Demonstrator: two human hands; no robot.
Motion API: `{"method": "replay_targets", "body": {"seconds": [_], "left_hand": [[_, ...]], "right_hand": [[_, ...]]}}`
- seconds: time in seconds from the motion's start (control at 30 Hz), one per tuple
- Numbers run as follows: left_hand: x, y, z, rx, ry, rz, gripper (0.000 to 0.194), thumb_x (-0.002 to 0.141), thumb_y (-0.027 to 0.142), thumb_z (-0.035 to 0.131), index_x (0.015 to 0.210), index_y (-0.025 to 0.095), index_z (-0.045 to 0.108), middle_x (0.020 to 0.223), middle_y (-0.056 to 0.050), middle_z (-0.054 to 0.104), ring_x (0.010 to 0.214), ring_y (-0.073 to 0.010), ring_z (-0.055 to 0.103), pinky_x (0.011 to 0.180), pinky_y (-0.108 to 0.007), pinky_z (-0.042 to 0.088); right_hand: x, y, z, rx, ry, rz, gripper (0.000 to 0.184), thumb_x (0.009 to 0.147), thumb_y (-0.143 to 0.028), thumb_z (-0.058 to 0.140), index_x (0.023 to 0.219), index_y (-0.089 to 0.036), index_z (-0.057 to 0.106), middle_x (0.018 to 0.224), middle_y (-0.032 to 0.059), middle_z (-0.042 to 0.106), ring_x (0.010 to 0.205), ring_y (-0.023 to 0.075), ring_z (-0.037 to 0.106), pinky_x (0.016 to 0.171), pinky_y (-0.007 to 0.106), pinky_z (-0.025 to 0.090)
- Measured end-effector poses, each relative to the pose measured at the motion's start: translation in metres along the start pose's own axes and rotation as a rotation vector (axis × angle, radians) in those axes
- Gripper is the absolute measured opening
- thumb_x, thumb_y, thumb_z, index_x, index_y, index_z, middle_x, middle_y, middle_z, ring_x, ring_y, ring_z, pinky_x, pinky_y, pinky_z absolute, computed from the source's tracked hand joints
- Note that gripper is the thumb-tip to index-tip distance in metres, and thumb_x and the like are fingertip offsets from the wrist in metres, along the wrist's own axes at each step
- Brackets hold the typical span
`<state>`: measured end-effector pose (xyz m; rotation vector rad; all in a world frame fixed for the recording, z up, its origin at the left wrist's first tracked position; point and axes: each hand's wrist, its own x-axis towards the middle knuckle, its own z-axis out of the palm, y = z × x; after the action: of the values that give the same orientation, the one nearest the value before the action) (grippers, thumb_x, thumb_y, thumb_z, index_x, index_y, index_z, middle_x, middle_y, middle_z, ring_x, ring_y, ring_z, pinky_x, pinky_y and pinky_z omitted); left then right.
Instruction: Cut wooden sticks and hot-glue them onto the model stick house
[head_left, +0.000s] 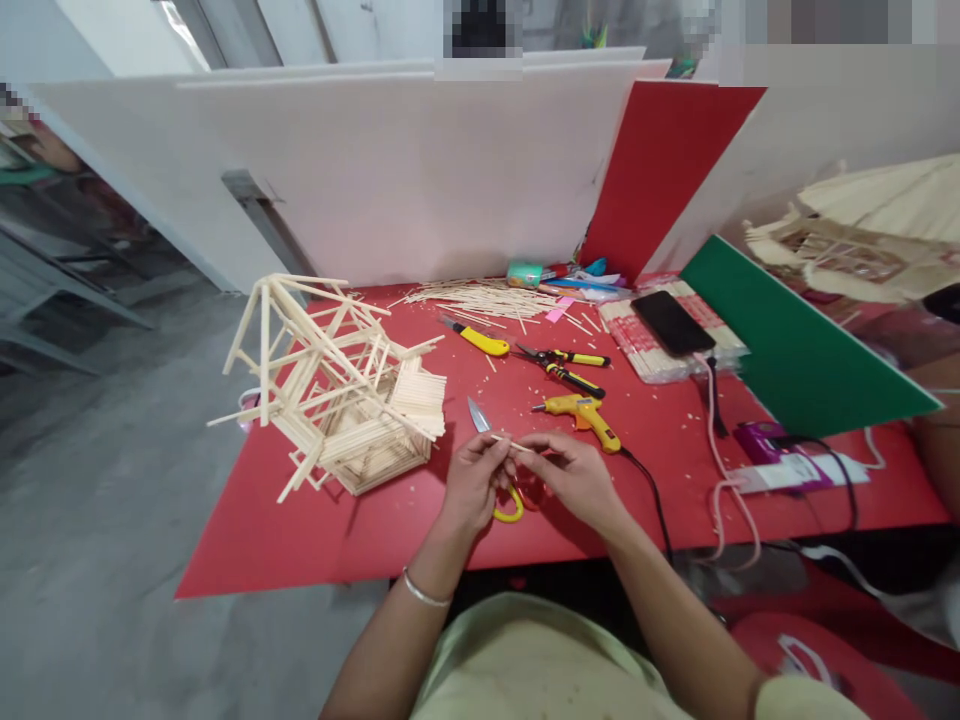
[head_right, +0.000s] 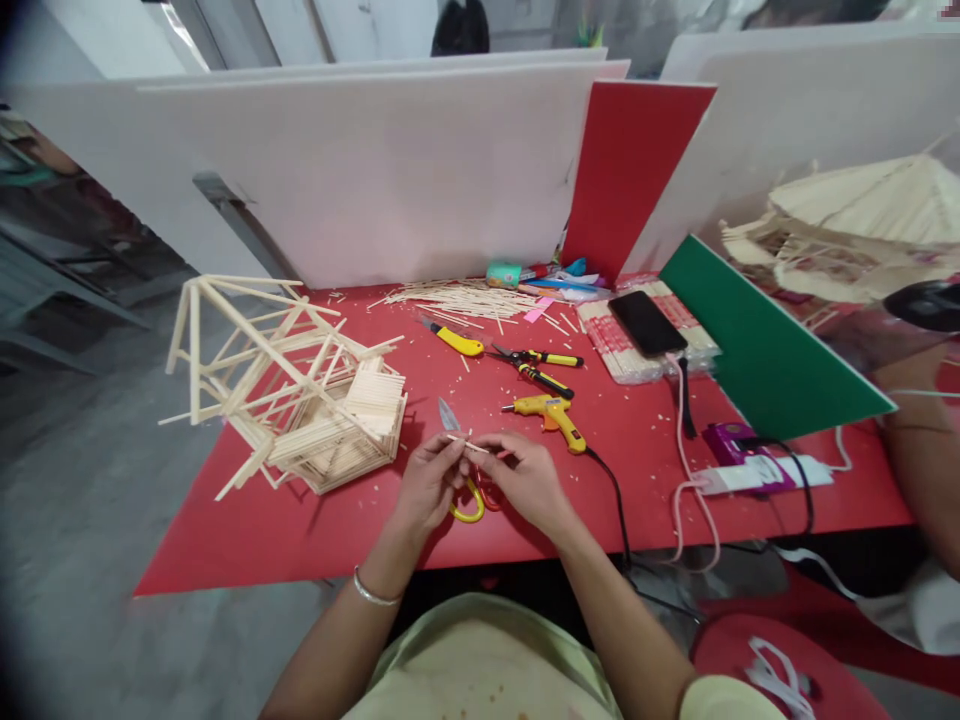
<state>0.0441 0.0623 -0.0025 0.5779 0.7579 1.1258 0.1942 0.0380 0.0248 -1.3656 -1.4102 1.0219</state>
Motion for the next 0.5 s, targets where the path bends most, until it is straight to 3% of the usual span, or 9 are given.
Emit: {"method": "replay_targets", "body": {"seconds": [0.2, 0.33, 0.43, 0.5], "left_hand": [[-0.031, 0.01, -0.006, 0.211, 0.011, 0.044, 0.023, 0.075, 0.035, 0.08, 0.084, 0.015, 0.073, 0.06, -0.003, 0.067, 0.047, -0.0108, 0.059, 0.044, -0.019, 0.043], [-0.045, 0.009, -0.011, 0.326, 0.021, 0.042, 0.026, 0.075, 0.037, 0.081, 0.082, 0.013, 0.073, 0.058, -0.004, 0.068, 0.048, -0.0112, 0.06, 0.047, -0.02, 0.047], [-0.056, 0.006, -0.017, 0.324, 0.028, 0.031, 0.027, 0.077, 0.039, 0.078, 0.083, 0.013, 0.071, 0.056, -0.003, 0.067, 0.042, -0.0082, 0.054, 0.044, -0.019, 0.043], [-0.065, 0.007, -0.022, 0.275, 0.073, 0.058, 0.026, 0.08, 0.038, 0.076, 0.083, 0.013, 0.069, 0.057, -0.002, 0.066, 0.041, -0.007, 0.052, 0.041, -0.017, 0.04]], "right_hand": [[-0.008, 0.0, 0.007, 0.184, 0.0, 0.074, 0.027, 0.08, -0.047, 0.072, 0.093, -0.023, 0.074, 0.076, 0.0018, 0.07, 0.061, 0.0147, 0.06, 0.057, 0.028, 0.049], [-0.01, -0.007, 0.017, 0.086, -0.09, -0.055, 0.023, 0.086, -0.044, 0.068, 0.097, -0.025, 0.076, 0.093, 0.004, 0.073, 0.082, 0.0178, 0.067, 0.072, 0.029, 0.053], [-0.007, -0.009, 0.013, -0.085, -0.168, -0.163, 0.027, 0.093, -0.041, 0.057, 0.108, -0.026, 0.074, 0.1, 0.0047, 0.073, 0.09, 0.018, 0.068, 0.08, 0.03, 0.054], [0.0, -0.004, -0.003, -0.261, -0.07, -0.214, 0.031, 0.096, -0.038, 0.05, 0.114, -0.025, 0.071, 0.107, 0.0061, 0.072, 0.098, 0.0196, 0.067, 0.089, 0.033, 0.052]]}}
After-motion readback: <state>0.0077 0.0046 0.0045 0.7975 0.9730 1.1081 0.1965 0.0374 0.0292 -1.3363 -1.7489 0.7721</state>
